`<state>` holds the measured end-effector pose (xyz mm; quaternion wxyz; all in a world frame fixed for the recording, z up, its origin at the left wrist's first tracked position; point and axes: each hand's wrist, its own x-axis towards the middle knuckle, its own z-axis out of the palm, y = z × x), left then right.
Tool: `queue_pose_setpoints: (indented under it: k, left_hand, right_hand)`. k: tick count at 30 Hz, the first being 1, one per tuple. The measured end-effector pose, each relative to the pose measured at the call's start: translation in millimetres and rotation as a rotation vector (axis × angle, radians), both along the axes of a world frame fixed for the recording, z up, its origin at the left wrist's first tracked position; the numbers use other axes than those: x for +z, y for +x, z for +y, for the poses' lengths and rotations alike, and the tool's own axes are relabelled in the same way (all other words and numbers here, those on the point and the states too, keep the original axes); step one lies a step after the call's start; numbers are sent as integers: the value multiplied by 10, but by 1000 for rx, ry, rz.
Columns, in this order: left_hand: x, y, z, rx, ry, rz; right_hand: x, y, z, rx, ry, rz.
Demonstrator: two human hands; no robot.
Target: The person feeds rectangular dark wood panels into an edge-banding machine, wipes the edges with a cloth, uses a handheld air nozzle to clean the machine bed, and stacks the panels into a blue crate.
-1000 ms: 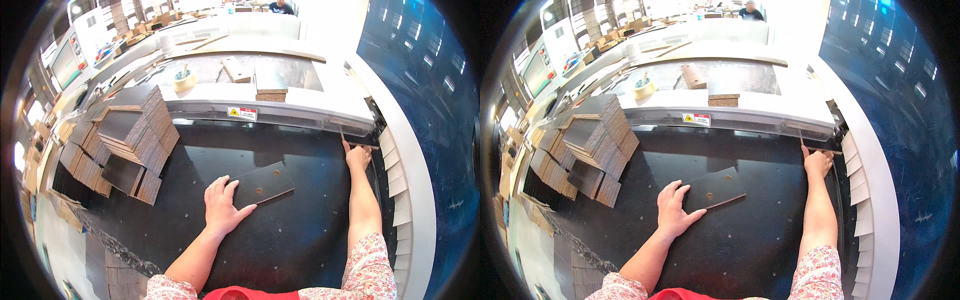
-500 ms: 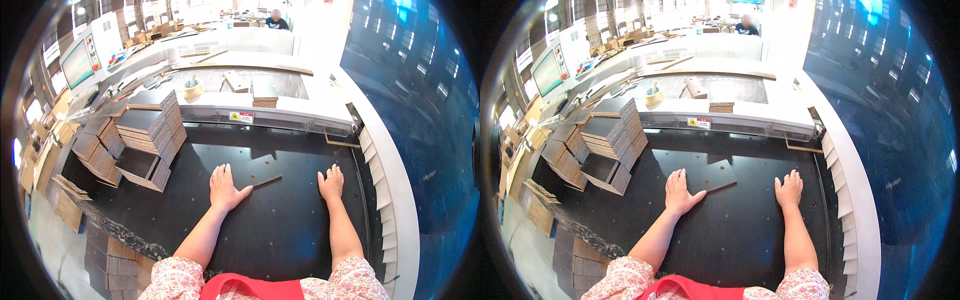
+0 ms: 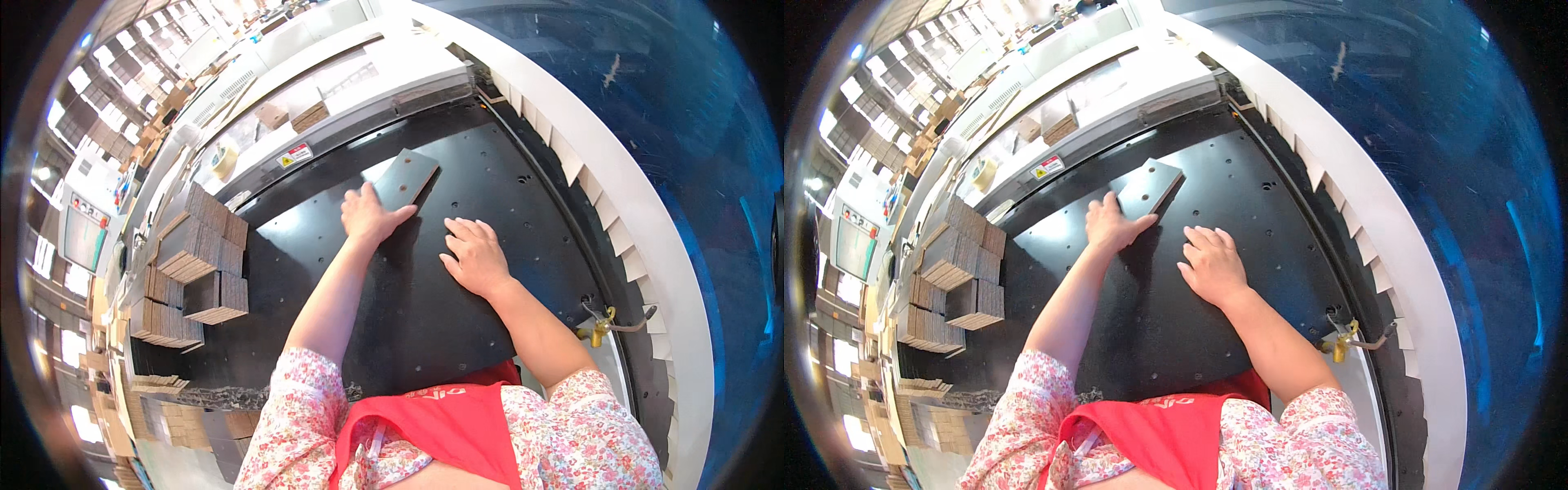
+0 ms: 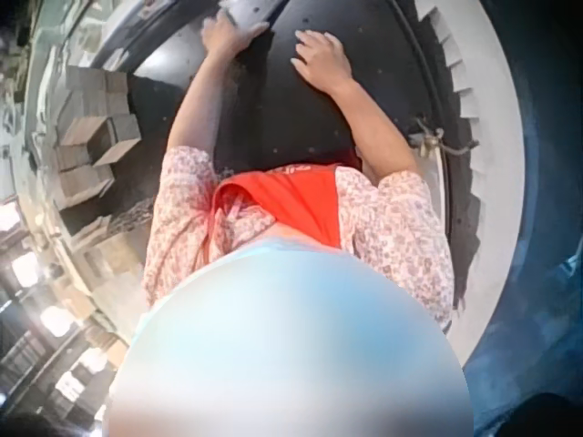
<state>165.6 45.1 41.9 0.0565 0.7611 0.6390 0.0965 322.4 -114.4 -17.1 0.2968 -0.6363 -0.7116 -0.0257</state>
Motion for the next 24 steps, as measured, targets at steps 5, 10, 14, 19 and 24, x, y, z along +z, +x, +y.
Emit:
queue_pose_setpoints:
  k: [5, 10, 14, 19, 24]
  left_hand:
    - [-41, 706, 428, -144, -73, -9]
    - [9, 1251, 568, -336, -203, -244]
    - [73, 1557, 619, -445, 135, -193]
    - [-11, 1616, 465, -836, 424, 73]
    - [-118, 1638, 393, -797, 574, -25]
  right_hand:
    - [20, 97, 109, 93, 30, 105]
    - [23, 120, 112, 66, -50, 35]
    - [-70, 136, 141, 66, 14, 81]
    - [-36, 127, 132, 46, -21, 58]
    - [-78, 132, 148, 47, 10, 71]
